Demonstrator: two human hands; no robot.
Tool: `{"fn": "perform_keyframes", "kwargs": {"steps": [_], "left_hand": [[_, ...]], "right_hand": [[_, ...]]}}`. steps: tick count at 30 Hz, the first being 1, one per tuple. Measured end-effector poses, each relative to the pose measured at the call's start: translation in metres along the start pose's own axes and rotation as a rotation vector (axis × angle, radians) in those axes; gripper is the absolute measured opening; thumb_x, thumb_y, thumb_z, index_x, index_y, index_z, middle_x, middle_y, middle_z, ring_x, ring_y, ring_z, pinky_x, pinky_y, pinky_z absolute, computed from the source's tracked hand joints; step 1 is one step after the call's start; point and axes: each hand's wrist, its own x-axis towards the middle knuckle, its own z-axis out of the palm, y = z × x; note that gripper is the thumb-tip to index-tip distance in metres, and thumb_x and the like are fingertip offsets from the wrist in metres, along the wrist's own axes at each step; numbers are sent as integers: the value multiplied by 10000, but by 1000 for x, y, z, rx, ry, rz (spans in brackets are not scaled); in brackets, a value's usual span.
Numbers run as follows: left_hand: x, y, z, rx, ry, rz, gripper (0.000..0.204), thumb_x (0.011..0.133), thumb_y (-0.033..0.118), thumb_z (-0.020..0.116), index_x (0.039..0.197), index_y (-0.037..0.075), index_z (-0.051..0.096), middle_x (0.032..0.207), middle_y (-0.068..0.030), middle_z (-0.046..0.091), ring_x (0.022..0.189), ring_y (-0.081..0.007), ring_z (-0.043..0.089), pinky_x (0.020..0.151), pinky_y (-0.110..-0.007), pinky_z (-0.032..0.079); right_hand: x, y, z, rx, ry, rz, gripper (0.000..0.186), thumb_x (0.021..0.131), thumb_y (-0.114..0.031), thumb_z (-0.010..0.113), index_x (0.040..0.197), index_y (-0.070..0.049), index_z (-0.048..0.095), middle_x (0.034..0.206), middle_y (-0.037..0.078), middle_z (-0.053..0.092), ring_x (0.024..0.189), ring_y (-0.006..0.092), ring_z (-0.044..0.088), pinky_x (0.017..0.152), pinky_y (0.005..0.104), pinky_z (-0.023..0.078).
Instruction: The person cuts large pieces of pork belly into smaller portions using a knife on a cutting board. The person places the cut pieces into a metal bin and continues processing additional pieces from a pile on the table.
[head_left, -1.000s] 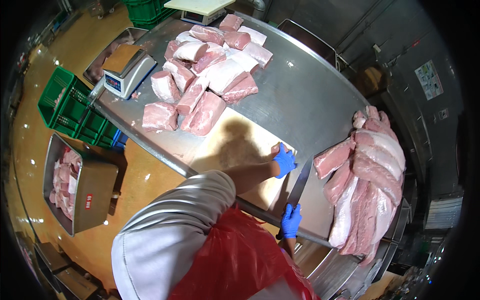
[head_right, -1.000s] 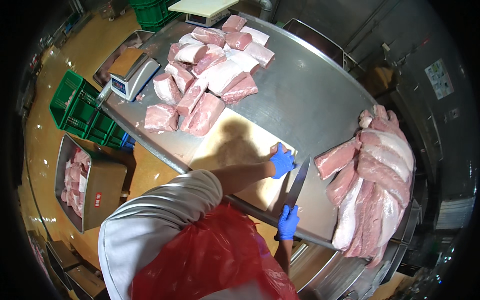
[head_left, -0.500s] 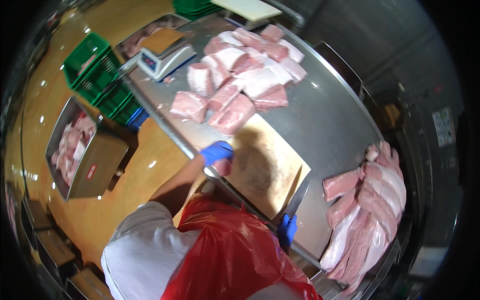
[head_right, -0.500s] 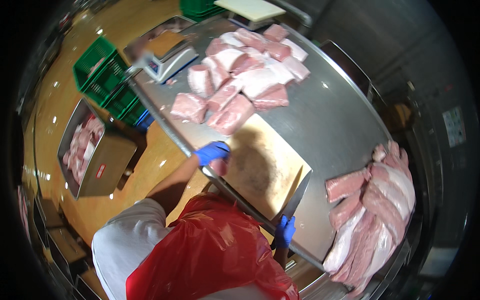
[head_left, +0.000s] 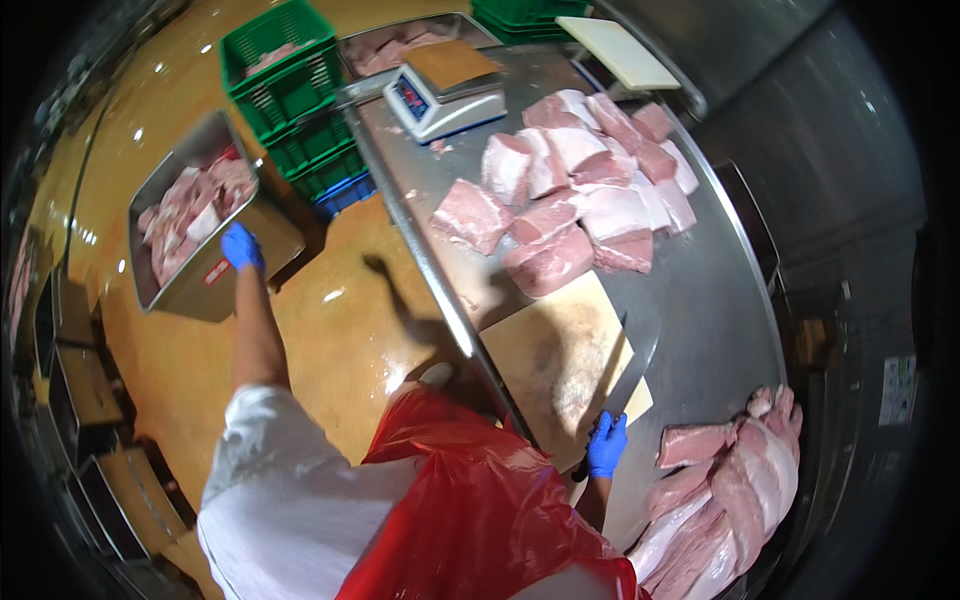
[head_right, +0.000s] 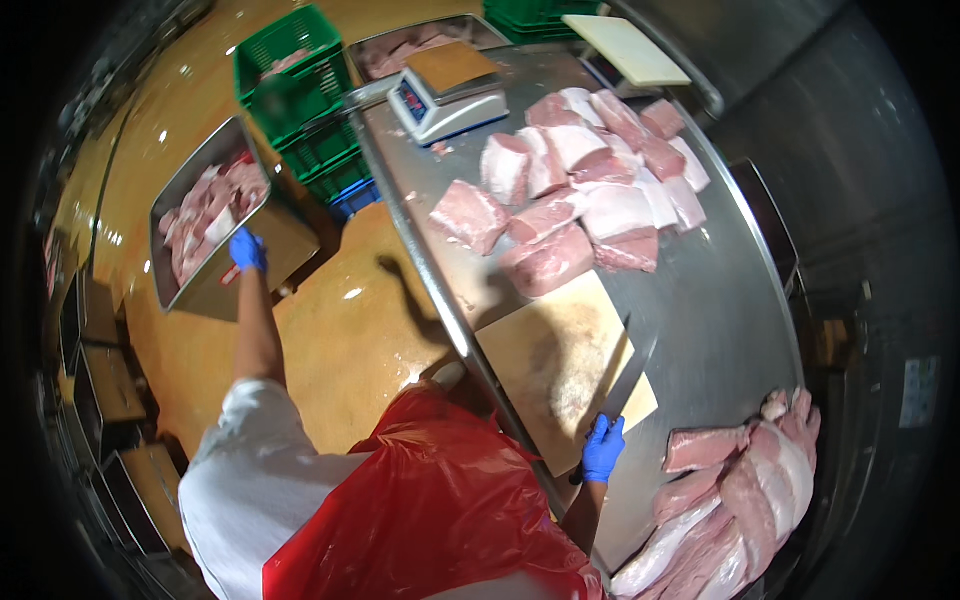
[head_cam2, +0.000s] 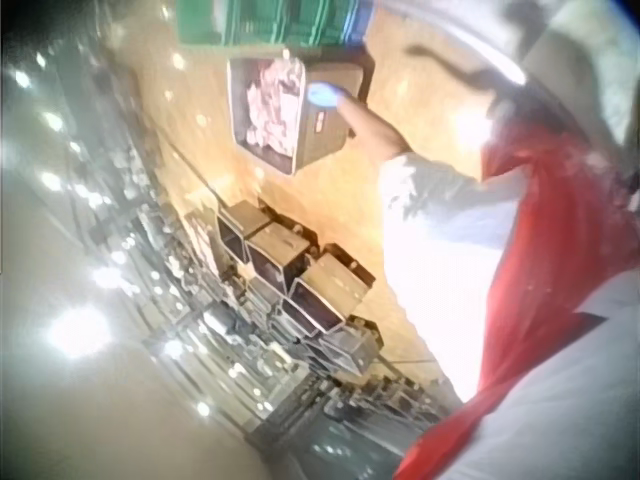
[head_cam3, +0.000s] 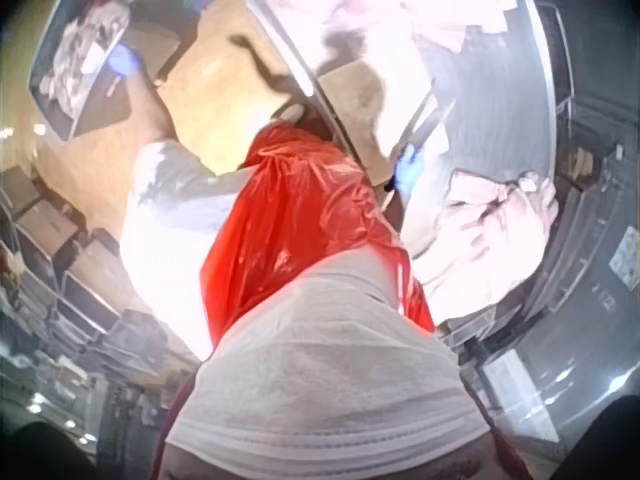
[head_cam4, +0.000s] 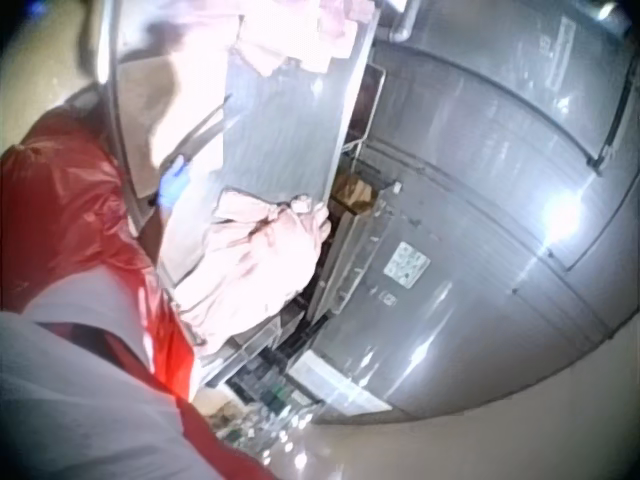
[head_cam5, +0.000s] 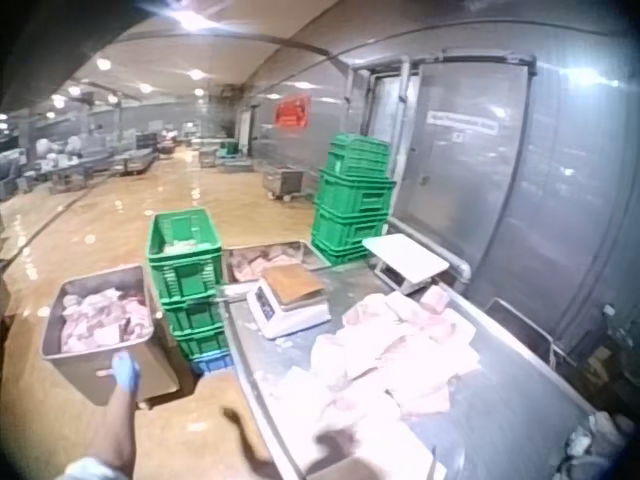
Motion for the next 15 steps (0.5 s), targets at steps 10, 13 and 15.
{"fn": "perform_keyframes", "kwargs": {"steps": [10,13,15], "left_hand": [[-371,14,372,189,-902,751,571,888,266,706,1339,-41,536,1218,-263,619,1098,-371,618,977,-460,484],[-347,19,496,334,-877,885,1071,772,519,787,1550,2,263,1439,-368,427,1343,-499,424,1139,-508,345],[-328,28,556,584,-924,907,1322,638,691,804,1600,48,165,1534,-402,280,1439,-541,282,1197,-504,275]], "right_hand": [[-49,28,-11,-45,198,28,279,1041,-297,573,1000,-23,535,690,51,608,557,120,578,497,311,470],[-70,62,-27,-55,302,82,244,1042,-270,577,975,-42,521,662,24,571,517,90,533,439,281,423],[-88,81,-38,-30,363,163,211,1037,-246,588,969,-61,514,662,10,564,492,73,504,408,260,400]]}}
